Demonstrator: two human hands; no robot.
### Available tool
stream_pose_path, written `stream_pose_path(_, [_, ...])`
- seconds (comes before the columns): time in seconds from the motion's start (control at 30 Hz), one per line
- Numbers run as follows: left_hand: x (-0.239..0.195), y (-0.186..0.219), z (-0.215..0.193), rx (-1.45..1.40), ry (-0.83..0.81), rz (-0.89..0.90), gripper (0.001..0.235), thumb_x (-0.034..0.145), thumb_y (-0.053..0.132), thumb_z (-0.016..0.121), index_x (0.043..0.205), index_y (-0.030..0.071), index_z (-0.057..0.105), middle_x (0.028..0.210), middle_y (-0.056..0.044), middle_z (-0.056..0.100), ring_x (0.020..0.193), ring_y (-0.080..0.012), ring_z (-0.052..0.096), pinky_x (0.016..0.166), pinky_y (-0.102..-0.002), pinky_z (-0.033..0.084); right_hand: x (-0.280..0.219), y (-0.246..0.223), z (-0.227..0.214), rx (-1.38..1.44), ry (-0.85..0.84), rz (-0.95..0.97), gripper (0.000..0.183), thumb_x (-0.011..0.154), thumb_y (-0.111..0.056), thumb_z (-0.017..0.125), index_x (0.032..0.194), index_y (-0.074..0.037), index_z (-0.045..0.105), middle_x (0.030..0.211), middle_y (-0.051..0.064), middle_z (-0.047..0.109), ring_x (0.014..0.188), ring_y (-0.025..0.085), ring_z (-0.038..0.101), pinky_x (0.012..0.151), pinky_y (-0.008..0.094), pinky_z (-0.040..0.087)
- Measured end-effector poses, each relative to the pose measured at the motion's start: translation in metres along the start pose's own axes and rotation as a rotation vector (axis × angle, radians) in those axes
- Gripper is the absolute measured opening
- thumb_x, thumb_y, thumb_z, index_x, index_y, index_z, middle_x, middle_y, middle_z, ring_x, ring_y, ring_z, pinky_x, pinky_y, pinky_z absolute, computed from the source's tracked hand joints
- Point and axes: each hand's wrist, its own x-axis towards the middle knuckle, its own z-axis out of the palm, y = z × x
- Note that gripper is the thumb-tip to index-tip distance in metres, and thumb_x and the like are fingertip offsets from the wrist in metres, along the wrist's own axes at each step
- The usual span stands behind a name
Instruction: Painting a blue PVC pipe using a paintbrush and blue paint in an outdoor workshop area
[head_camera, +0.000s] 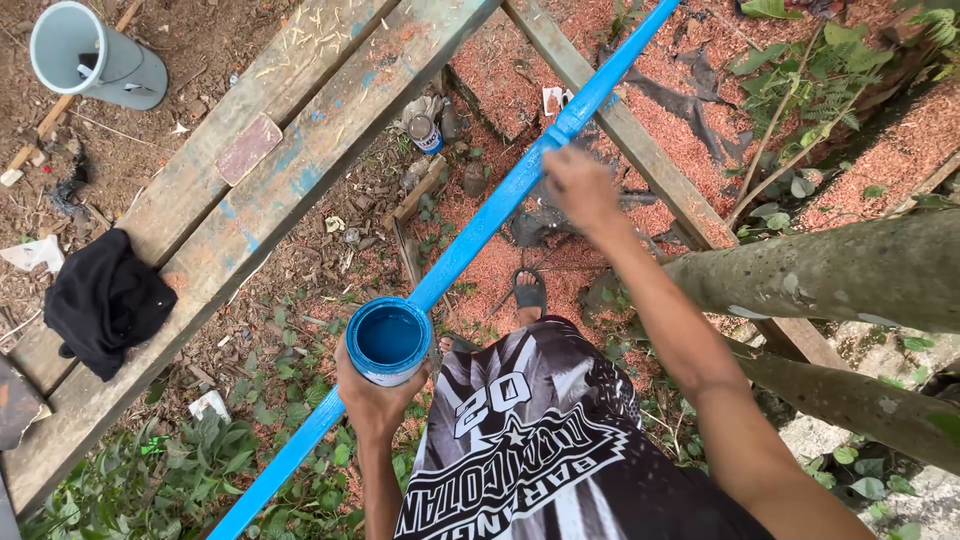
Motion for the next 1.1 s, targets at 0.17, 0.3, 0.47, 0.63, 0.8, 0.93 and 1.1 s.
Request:
stream_pose_path(0.17, [-0.001, -0.013, -0.003, 0.004, 0.041, 0.069, 0.124, 0.044, 0.039, 0.103, 0.150, 0.008, 0.046, 0.140, -0.024, 0.057, 0.126, -0.0494, 0.058, 0.108, -0.066, 0.046, -0.036, -0.070, 0.018, 0.267, -0.231, -0.154, 0.038, 0.082, 0.006, 0.075, 0.110, -0.020, 0.069, 0.091, 0.008, 0.070, 0.088, 0.024, 0.072, 0.082, 0.035, 0.061])
stream_pose_path(0.3, [0.000, -0.003, -0.006, -0.023, 0.048, 0.085, 0.123, 0.046, 0.036, 0.103, 0.149, 0.003, 0.045, 0.137, -0.030, 0.057, 0.124, -0.0545, 0.057, 0.107, -0.070, 0.045, -0.007, -0.061, -0.004, 0.042, -0.096, -0.158, 0.033, 0.085, 0.007, 0.074, 0.109, -0.015, 0.067, 0.091, 0.011, 0.070, 0.085, 0.024, 0.072, 0.076, 0.033, 0.062])
stream_pose_path(0.47, [-0.003, -0.005, -0.012, 0.039, 0.009, 0.145, 0.118, 0.053, 0.045, 0.096, 0.149, 0.001, 0.044, 0.139, -0.027, 0.057, 0.126, -0.0465, 0.057, 0.106, -0.060, 0.047, 0.012, -0.078, 0.002, -0.014, -0.231, -0.044, 0.038, 0.076, 0.018, 0.068, 0.104, -0.009, 0.065, 0.094, 0.013, 0.069, 0.087, 0.030, 0.071, 0.072, 0.039, 0.063])
stream_pose_path(0.63, [-0.003, -0.005, -0.019, 0.046, -0.004, 0.230, 0.104, 0.062, 0.042, 0.091, 0.146, 0.002, 0.046, 0.137, -0.020, 0.060, 0.125, -0.0360, 0.060, 0.101, -0.049, 0.051, 0.006, -0.111, -0.011, 0.240, -0.297, -0.214, 0.023, 0.089, 0.001, 0.076, 0.107, -0.006, 0.064, 0.093, 0.011, 0.070, 0.081, 0.025, 0.070, 0.070, 0.035, 0.063])
stream_pose_path(0.8, [-0.005, -0.011, -0.021, 0.083, 0.027, 0.191, 0.105, 0.060, 0.038, 0.091, 0.147, 0.002, 0.045, 0.138, -0.019, 0.060, 0.125, -0.0349, 0.060, 0.100, -0.048, 0.052, 0.037, -0.076, 0.000, -0.214, -0.196, 0.050, 0.035, 0.091, 0.009, 0.054, 0.123, -0.001, 0.063, 0.107, 0.020, 0.070, 0.093, 0.032, 0.068, 0.064, 0.034, 0.064])
stream_pose_path(0.93, [-0.005, 0.004, -0.022, 0.029, -0.012, 0.234, 0.103, 0.063, 0.039, 0.088, 0.149, 0.002, 0.044, 0.142, -0.020, 0.057, 0.131, -0.0357, 0.057, 0.108, -0.048, 0.048, 0.014, -0.118, 0.001, -0.107, -0.428, -0.009, 0.018, 0.092, 0.006, 0.065, 0.104, -0.003, 0.056, 0.096, 0.015, 0.061, 0.090, 0.030, 0.061, 0.057, 0.031, 0.059])
stream_pose_path(1.1, [-0.004, -0.012, -0.019, 0.089, 0.006, 0.231, 0.113, 0.062, 0.055, 0.087, 0.150, 0.001, 0.041, 0.141, -0.022, 0.058, 0.128, -0.0372, 0.059, 0.103, -0.050, 0.050, 0.022, -0.119, -0.033, 0.071, -0.109, -0.114, 0.020, 0.093, 0.013, 0.054, 0.104, -0.001, 0.064, 0.086, 0.016, 0.066, 0.060, 0.020, 0.058, 0.038, 0.023, 0.045])
